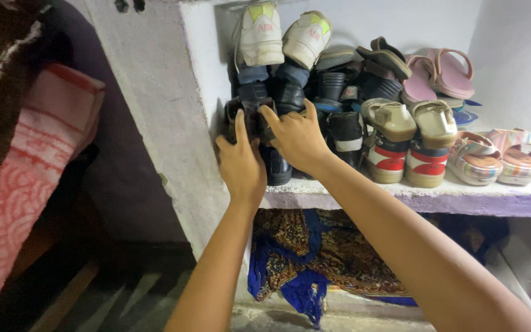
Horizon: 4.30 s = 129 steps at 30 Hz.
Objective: The person sits on the floor and organizes various shoes on a built-in wall shelf. They pick up pairs of sandals, sneakers, and boots from the floor and place them neatly on the shelf, adjusting their positions to fit.
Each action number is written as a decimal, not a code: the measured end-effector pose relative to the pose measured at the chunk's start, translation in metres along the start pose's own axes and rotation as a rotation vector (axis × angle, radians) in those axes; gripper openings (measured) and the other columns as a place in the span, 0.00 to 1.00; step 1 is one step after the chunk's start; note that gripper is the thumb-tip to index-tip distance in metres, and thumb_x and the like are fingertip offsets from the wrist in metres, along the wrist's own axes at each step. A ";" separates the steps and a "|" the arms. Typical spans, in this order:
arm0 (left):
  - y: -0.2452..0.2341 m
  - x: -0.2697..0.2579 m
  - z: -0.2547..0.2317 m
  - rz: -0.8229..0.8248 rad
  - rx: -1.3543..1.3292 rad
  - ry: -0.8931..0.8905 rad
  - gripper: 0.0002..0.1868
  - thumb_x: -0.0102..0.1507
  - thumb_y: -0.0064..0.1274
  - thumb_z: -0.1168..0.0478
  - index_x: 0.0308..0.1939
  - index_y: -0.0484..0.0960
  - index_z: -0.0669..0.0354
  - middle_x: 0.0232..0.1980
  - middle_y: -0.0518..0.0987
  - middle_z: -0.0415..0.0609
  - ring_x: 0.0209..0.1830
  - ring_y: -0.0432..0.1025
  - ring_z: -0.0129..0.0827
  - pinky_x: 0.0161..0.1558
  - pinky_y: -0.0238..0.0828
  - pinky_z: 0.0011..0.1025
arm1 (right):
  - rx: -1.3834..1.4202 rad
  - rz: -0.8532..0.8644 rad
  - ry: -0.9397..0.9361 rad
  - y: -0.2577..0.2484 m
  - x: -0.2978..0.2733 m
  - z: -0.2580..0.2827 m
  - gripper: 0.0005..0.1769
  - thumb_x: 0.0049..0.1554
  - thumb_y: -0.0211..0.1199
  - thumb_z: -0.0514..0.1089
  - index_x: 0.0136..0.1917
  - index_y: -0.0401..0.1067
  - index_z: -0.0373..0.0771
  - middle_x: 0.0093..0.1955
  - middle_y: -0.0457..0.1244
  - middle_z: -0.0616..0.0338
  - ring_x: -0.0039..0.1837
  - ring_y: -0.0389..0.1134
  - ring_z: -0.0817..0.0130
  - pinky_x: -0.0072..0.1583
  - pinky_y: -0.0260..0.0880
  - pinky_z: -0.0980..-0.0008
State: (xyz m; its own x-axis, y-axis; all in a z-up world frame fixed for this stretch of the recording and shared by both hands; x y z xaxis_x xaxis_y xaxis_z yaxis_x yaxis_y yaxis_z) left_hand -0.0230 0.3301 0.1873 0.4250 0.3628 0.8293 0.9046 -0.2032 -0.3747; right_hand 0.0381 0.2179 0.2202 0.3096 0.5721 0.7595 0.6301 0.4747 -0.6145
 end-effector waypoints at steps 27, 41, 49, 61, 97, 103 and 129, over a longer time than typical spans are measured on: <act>-0.004 0.011 0.000 0.050 0.004 0.022 0.34 0.67 0.49 0.54 0.75 0.56 0.53 0.57 0.73 0.70 0.52 0.72 0.63 0.47 0.70 0.53 | -0.002 -0.124 -0.050 -0.018 -0.026 0.017 0.45 0.48 0.68 0.55 0.76 0.61 0.46 0.52 0.67 0.49 0.67 0.60 0.48 0.73 0.42 0.31; 0.060 0.181 -0.059 0.031 0.034 0.076 0.48 0.59 0.62 0.40 0.75 0.53 0.49 0.59 0.71 0.69 0.54 0.71 0.60 0.48 0.69 0.53 | 0.273 -0.153 0.667 -0.024 0.072 -0.166 0.37 0.56 0.65 0.59 0.69 0.61 0.34 0.47 0.70 0.44 0.47 0.73 0.48 0.51 0.72 0.52; 0.102 0.184 -0.021 -0.145 -0.335 0.056 0.55 0.59 0.63 0.39 0.80 0.41 0.30 0.56 0.78 0.64 0.48 0.81 0.53 0.45 0.80 0.44 | 0.446 0.150 0.827 0.044 0.116 -0.178 0.74 0.50 0.63 0.70 0.80 0.20 0.23 0.42 0.73 0.42 0.38 0.75 0.53 0.45 0.78 0.59; 0.109 0.198 0.007 0.064 -0.340 0.253 0.55 0.62 0.65 0.45 0.80 0.38 0.29 0.62 0.79 0.62 0.55 0.80 0.54 0.53 0.80 0.45 | 0.270 -0.129 0.574 0.096 0.107 -0.181 0.64 0.56 0.67 0.67 0.85 0.23 0.55 0.48 0.71 0.41 0.48 0.73 0.41 0.49 0.73 0.49; 0.101 0.176 0.010 0.006 -0.654 0.413 0.50 0.64 0.69 0.46 0.82 0.52 0.44 0.74 0.73 0.64 0.74 0.72 0.54 0.71 0.70 0.44 | 0.439 -0.143 0.314 0.079 0.093 -0.158 0.55 0.51 0.77 0.49 0.82 0.46 0.58 0.49 0.69 0.34 0.57 0.70 0.34 0.59 0.69 0.46; 0.101 0.177 0.009 0.022 -0.639 0.390 0.50 0.64 0.68 0.47 0.81 0.52 0.45 0.73 0.73 0.64 0.73 0.71 0.55 0.70 0.69 0.45 | 0.466 -0.212 0.202 0.075 0.093 -0.157 0.56 0.51 0.75 0.42 0.83 0.44 0.55 0.58 0.68 0.33 0.61 0.67 0.33 0.61 0.66 0.47; 0.099 0.178 0.009 -0.218 -0.172 0.152 0.38 0.67 0.56 0.41 0.67 0.62 0.68 0.62 0.73 0.65 0.55 0.75 0.58 0.52 0.76 0.46 | 0.510 -0.128 0.360 0.075 0.085 -0.157 0.56 0.52 0.73 0.40 0.82 0.42 0.57 0.53 0.68 0.32 0.60 0.68 0.33 0.60 0.66 0.46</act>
State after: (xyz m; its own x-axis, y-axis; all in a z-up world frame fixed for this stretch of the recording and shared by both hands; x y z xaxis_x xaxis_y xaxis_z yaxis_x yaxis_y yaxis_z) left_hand 0.1426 0.3827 0.2943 0.2003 0.2776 0.9396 0.9496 -0.2909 -0.1165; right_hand 0.2238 0.1975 0.2724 0.5305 0.2708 0.8033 0.2874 0.8340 -0.4710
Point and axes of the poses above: each hand's wrist, its own x-axis towards the middle knuckle, its own y-axis out of the palm, z = x × y, the point moved 6 cm from there along x, towards the middle knuckle
